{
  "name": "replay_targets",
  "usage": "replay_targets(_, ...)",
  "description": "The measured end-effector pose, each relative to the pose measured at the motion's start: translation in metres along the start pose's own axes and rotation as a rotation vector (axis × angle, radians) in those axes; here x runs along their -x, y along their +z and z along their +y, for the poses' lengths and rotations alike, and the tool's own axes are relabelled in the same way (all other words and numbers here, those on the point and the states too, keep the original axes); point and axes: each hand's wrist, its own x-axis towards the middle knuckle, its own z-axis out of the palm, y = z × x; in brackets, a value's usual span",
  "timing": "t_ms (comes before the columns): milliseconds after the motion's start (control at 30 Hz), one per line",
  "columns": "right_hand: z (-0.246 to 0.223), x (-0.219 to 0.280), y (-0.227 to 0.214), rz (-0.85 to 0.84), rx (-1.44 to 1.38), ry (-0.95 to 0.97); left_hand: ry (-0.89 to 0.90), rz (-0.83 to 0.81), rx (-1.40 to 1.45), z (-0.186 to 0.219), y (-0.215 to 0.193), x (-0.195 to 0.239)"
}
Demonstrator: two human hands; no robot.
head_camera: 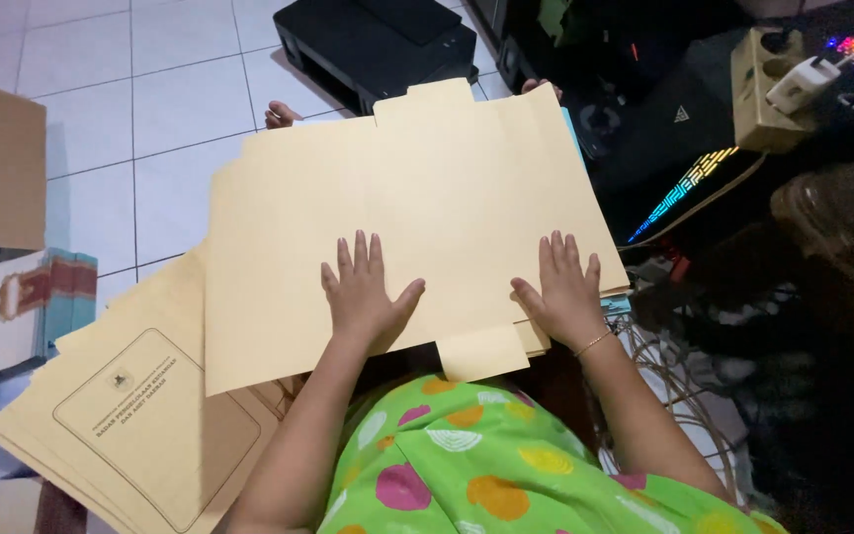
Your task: A person is organizing a stack of yellow folders by picking them up one by one, smoothing them out with their hands, and restacking them neatly on the floor.
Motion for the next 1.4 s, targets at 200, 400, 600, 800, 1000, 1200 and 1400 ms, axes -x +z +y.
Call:
replay_targets(200,-0.008,0.025,0.010,-0.036,0.024,-0.014,0.020,-0.041,-0.069,-0.015,0.005,0.018)
replay_targets(400,-0.020,-0.076,-0.007,-0.037,-0.042,0.010,0.037,-0.059,-0.031,-0.012,-0.006,0.019)
replay_targets(600,-0.034,-0.240,-0.007,0.029,0.070,-0.021,0.020,-0.073,-0.064,-0.011,-0.006,0.016)
replay_targets(800,-0.025,-0.262,-0.002,0.019,0.019,-0.015,0.017,-0.058,-0.057,-0.013,-0.003,0.015)
replay_targets(1000,-0.020,-0.079,-0.017,-0.040,-0.007,0.005,0.017,-0.022,-0.018,-0.012,-0.005,0.021)
replay_targets(1200,-0.003,0.063,0.015,-0.052,-0.005,0.017,0.021,0.017,-0.046,-0.014,-0.001,0.022)
replay_targets(1400,0.000,-0.012,0.014,-0.056,0.027,-0.095,0.022,0.004,-0.055,-0.016,0.001,0.021)
